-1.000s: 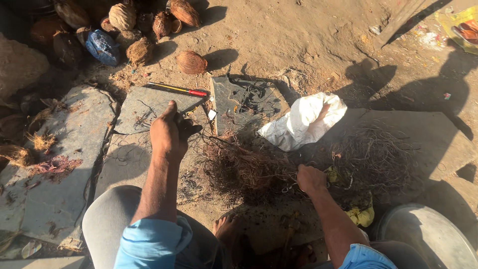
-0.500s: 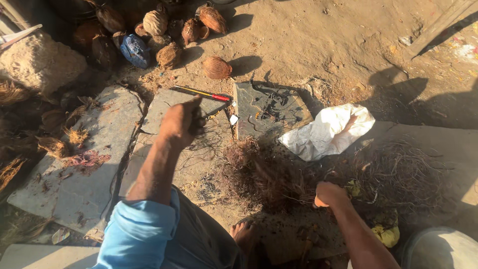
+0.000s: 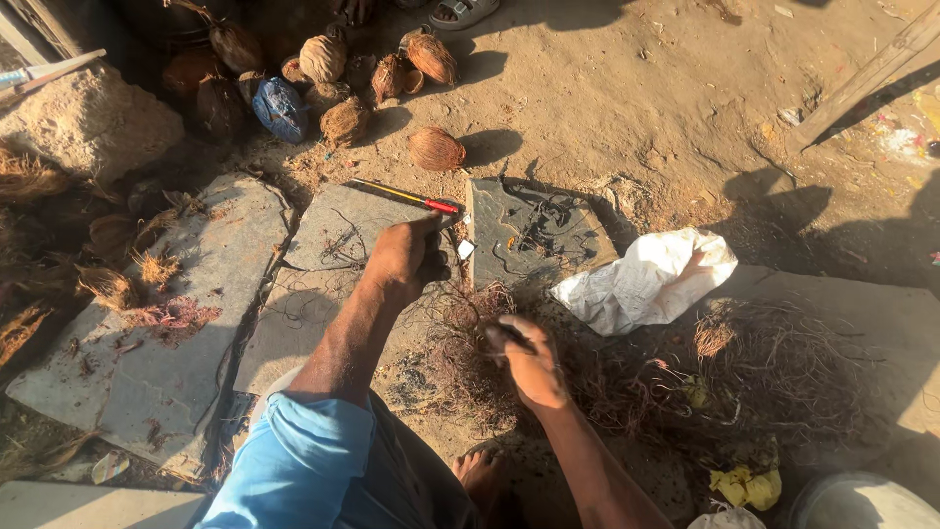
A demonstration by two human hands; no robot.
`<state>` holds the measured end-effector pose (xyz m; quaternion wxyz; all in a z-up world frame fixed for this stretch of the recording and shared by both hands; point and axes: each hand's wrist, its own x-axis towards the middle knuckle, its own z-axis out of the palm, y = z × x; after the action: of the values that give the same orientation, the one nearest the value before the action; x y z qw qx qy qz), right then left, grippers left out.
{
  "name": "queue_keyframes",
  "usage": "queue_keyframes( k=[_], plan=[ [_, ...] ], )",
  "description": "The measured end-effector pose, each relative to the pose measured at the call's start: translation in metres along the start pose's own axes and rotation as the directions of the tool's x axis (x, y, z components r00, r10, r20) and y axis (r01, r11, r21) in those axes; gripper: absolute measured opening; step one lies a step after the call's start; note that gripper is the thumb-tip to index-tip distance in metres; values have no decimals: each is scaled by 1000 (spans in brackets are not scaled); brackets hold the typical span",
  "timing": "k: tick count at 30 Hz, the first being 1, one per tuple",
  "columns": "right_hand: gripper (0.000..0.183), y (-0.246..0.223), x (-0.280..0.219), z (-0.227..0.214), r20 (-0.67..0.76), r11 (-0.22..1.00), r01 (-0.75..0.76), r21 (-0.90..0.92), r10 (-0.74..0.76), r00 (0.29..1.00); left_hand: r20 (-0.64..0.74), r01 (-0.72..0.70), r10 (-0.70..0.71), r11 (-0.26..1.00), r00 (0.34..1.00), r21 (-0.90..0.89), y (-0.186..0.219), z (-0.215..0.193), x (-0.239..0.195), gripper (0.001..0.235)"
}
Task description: The person sits on the ground and uses a hammer to strike a bundle of coconut fiber, loosening the strands. They then pull apart the fibers by hand, separating them into smaller pieces. The person also uses pliers to cut or pull specific strands from the bundle.
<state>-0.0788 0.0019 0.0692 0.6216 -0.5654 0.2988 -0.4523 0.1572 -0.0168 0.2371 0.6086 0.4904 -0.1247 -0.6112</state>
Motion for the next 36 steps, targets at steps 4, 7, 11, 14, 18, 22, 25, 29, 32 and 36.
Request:
queue_keyframes(
  k=[4, 7, 11, 14, 18, 22, 25, 29, 32, 36],
  plan=[
    [12, -26, -12, -37, -125, 939, -267, 219, 298, 946, -4, 11, -11, 996, 1000, 83, -4, 1, 16, 28],
    [14, -49, -8, -51, -49, 948, -106, 301, 127, 991, -47, -44, 48, 996, 998, 72, 3, 5, 26, 26],
    [18, -74, -10, -60, -130, 976, -55, 213, 84, 988, 64, -8, 11, 999, 998, -52, -5, 12, 25, 28],
    [17, -98, -12, -63, -129, 962, -79, 261, 116, 985, 48, 14, -9, 995, 999, -102, -10, 20, 16, 31],
    [22, -121, -8, -45, -144, 966, -182, -183, 157, 977, 159, 39, -9, 982, 987, -186, -24, 32, 2, 41],
    [18, -117, -7, -31, 135, 602, 219, -768, -182, 974, 108, -43, 44, 999, 993, -13, -53, 36, 17, 41],
    [20, -110, -3, -64, -131, 800, -3, -600, -95, 987, -84, -234, 290, 885, 953, 402, -37, 9, 58, 25],
    [25, -85, -3, -142, -372, 841, -174, -512, -35, 928, -134, -398, 503, 797, 854, 454, -14, -29, 83, 32],
    [30, -50, -25, -169, -264, 542, -421, -727, 345, 901, -145, -139, 149, 987, 978, 79, 0, -26, 67, 26],
    [32, -19, -47, -161, -78, -34, -93, -995, 847, 526, -19, -171, 177, 968, 984, 186, 15, 1, 23, 25]
  ],
)
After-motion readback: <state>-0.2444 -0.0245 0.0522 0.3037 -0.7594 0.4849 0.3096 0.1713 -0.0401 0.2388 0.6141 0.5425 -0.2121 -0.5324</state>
